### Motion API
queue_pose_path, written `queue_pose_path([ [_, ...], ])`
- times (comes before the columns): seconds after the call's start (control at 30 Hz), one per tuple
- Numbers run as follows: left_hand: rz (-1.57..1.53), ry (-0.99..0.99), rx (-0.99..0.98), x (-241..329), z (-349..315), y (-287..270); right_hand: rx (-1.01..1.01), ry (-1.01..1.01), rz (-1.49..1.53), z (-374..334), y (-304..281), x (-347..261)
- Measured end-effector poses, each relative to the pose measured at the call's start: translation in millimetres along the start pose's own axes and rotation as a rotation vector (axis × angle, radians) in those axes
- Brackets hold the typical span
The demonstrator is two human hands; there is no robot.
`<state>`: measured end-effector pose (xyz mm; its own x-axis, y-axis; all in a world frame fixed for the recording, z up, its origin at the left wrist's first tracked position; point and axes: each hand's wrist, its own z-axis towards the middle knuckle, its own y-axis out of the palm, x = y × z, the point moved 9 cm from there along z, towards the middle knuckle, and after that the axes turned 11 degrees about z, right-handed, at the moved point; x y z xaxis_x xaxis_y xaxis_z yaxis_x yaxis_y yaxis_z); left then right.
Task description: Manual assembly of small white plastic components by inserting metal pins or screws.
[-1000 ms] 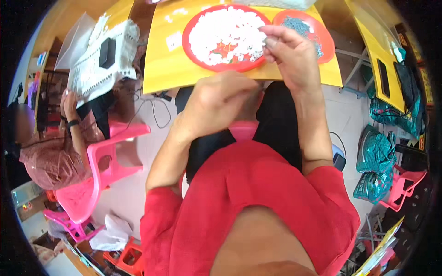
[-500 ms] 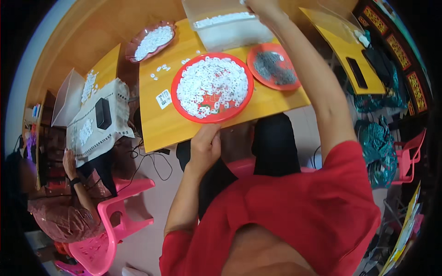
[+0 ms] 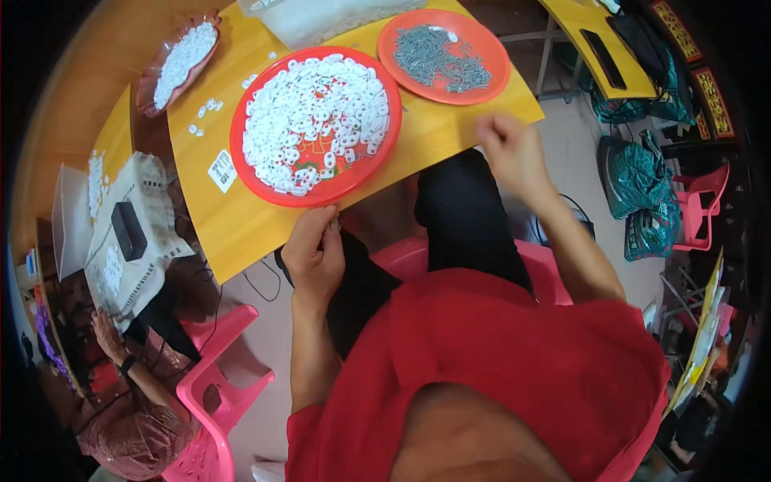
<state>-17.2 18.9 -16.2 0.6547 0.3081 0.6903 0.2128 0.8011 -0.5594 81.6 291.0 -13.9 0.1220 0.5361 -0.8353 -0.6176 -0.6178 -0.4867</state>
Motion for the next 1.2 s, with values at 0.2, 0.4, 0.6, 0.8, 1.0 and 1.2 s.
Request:
queue_pose_path([
  [0.2, -0.015, -0.061, -0.078, -7.3, -5.6, 3.0, -0.876, -0.025, -0.581, -116.4, 5.0, 18.9],
  [0.4, -0.019, -0.071, -0.075, -2.5, -1.7, -4.5, -0.973, -0.128, -0.524, -171.9, -15.6, 15.5],
  [0.6, -0.021, -0.023, -0.044, 2.2, 3.3, -15.6, -0.908, -0.177, -0.496, -166.8, -15.9, 27.2],
  [0.8, -0.007, 0.032, 0.056, -6.5, 0.6, -19.5, -0.862, -0.183, -0.554, -163.7, -14.6, 24.9],
  [1.0, 0.022, 0.032, 0.093, -5.6, 0.2, -34.8, -0.898, -0.181, -0.588, -173.1, -18.7, 38.7],
  [1.2, 0.056, 0.019, 0.136, -10.2, 3.0, -43.7, -0.860, -0.257, -0.594, -190.8, -33.3, 57.0],
])
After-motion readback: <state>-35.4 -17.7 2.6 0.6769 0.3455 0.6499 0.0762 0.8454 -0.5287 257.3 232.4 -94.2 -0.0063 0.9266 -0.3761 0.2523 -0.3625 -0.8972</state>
